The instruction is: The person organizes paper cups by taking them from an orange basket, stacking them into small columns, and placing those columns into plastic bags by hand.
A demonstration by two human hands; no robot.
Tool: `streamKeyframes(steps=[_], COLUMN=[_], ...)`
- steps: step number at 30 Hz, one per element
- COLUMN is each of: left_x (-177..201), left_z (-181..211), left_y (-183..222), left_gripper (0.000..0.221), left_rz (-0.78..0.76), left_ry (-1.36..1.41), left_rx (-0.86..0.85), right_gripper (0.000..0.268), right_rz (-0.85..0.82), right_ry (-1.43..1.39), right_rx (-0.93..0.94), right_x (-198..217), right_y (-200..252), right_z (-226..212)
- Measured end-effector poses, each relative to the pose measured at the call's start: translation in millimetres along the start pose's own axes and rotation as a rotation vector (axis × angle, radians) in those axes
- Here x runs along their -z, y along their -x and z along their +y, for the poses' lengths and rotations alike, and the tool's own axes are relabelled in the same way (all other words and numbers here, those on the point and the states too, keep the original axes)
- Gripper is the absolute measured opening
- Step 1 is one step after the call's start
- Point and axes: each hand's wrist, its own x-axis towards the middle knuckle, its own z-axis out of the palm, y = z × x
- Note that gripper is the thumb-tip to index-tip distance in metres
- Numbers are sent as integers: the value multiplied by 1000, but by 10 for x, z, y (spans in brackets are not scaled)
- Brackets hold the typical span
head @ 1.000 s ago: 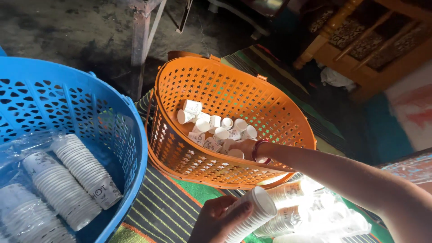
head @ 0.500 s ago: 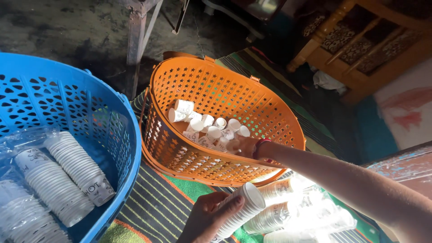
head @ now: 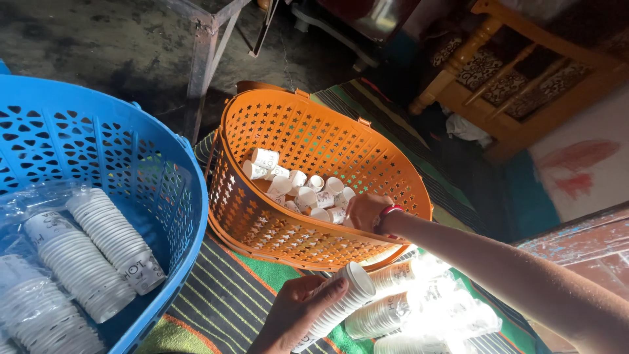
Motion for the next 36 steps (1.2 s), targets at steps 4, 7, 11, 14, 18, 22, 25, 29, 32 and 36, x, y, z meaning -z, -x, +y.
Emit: streamKeyframes(steps=[4,7,11,14,18,22,25,29,32,36], left_x=[-5,-19,-22,-34,-53,-88,-63,-72,-40,16], left_z=[23,31,54,79,32,3,-45,0,23,-84], left_y=[9,13,42,72,48,39,17,17,-1,-56], left_gripper=[51,51,50,50,48,46,45,44,45,49], left_rz=[8,9,5,-4,-2,2,-5,-68,-38,14], left_ry=[-4,-16,-28,-19,1,30,43,161,175,123], left_rx=[-10,-9,-52,-73,-78,-51,-49,-37,-62,-100], right_gripper=[4,9,27,28,47,44,48,67,53,22], right_rz=[-57,-31,329,646,720,668,614,640,765,457], right_ry=[36,-228,-482,-725,-918,-859,-724,-733,-758,-559], right_rx=[-28,-17,-140,41,298,406,424,711,469,-79], right_x=[63,139,591,553,560,358,269,454,432,334], right_y=[75,231,884,1262,1760,1838,1888,1955,1576,576], right_z=[66,154,5,-15,-386,-541,-695,-862,-492,183])
